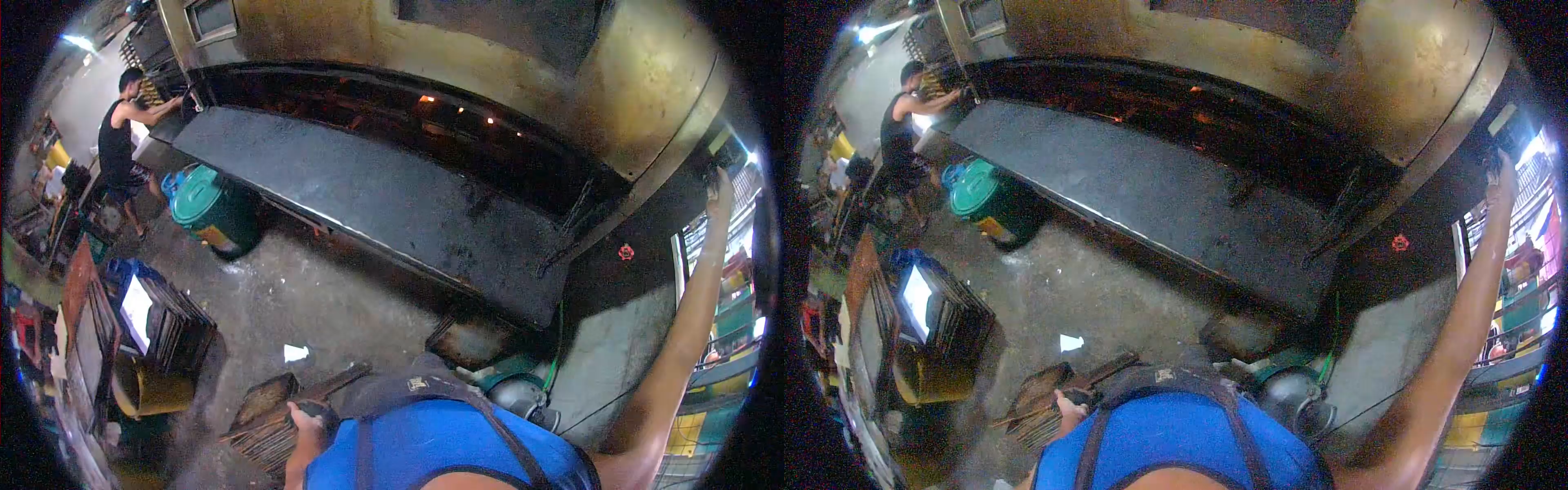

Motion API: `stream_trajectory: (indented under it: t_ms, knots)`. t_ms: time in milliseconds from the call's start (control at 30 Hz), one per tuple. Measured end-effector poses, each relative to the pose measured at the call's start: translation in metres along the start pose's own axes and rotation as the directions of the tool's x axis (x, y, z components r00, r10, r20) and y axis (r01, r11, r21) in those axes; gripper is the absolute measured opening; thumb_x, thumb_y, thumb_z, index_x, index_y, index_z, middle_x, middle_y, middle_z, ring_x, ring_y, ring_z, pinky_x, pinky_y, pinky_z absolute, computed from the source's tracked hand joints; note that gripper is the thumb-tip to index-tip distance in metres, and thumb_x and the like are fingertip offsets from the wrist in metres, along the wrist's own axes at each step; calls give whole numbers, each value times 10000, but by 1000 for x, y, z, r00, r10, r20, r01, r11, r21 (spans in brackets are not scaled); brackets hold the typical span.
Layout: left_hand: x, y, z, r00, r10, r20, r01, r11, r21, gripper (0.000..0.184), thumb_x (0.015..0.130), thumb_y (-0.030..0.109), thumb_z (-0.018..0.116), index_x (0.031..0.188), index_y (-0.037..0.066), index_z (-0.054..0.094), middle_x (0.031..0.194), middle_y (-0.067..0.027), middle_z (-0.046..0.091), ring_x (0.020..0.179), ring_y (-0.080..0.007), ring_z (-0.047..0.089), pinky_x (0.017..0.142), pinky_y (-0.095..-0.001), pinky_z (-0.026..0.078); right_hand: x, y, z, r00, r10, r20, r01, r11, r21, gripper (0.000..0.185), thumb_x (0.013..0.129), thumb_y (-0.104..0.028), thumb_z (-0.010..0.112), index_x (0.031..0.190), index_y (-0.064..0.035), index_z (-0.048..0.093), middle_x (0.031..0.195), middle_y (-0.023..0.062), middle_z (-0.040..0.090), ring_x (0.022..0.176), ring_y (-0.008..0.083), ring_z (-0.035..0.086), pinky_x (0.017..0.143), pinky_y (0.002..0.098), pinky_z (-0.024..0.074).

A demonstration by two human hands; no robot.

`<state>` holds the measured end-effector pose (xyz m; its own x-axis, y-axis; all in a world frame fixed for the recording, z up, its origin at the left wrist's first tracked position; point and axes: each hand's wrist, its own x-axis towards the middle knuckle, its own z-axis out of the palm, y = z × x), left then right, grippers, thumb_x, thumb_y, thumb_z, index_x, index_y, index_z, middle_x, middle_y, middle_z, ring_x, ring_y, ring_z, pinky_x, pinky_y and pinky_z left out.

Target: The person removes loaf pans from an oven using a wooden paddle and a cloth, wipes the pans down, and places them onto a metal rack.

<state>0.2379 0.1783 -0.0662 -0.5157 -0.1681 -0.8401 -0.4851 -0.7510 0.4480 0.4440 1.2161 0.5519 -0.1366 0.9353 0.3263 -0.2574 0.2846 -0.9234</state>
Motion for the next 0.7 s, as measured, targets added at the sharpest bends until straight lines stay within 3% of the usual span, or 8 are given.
stream_trajectory:
  t_ms: [167,233,300,400,433,467,567,700]
  knots:
    - [5,9,12,994,-30,107,31,1000,-3,493,946,599,478,882,124,596,767,-52,619,661,-246,591,617,-436,507,-12,-5,7,992,-116,41,121,985,-123,408,874,-266,661,1210,-43,594,1191,108,614,1063,225,577,953,358,428]
    - [-1,17,36,981,45,188,-54,998,43,483,946,589,492,928,119,601,797,-46,627,671,-235,600,613,-414,509,-125,-18,66,796,-606,-2,462,609,-645,434,895,-227,654,1268,-29,557,1180,116,612,1082,216,569,958,336,434]
    - [-29,25,86,956,113,270,-138,988,75,477,945,580,506,974,115,606,826,-41,634,681,-224,609,610,-392,510,-248,-26,129,660,-721,213,621,363,-695,464,915,-188,648,1326,-15,521,1169,125,610,1100,207,562,963,315,441]
    - [-123,41,188,890,105,444,-189,971,148,478,951,558,516,1055,99,598,862,-44,636,717,-230,627,643,-372,520,-402,1,198,744,-131,655,496,765,-411,406,853,-155,691,1233,-54,591,1136,69,642,1045,186,587,928,308,464]
    - [-165,45,228,891,82,446,-169,973,158,473,951,551,523,1053,95,598,856,-48,636,728,-227,633,654,-365,524,-442,6,214,570,0,822,646,618,-448,489,747,-96,716,1222,-77,601,1181,111,633,1023,189,613,871,337,506]
    - [-165,47,243,858,33,512,-181,954,241,479,950,543,531,1063,82,596,869,-62,636,758,-232,638,677,-373,529,-471,25,226,379,170,910,695,596,-402,634,739,-370,768,1248,-44,577,1243,176,613,1151,342,576,984,446,449]
    - [-205,34,306,792,-34,609,-197,930,309,505,949,521,551,1101,41,586,899,-89,627,838,-241,641,717,-389,534,-558,89,247,-113,289,951,768,632,-101,872,780,-518,697,1459,-96,348,1440,196,410,1234,425,473,1025,519,390]
    - [-230,36,354,742,-197,641,-234,819,523,593,953,542,533,1177,-6,557,994,-112,626,892,-246,634,758,-391,528,-620,133,244,-8,377,926,697,666,-265,809,846,-435,654,1524,-301,233,1466,191,332,1194,432,511,981,537,464]
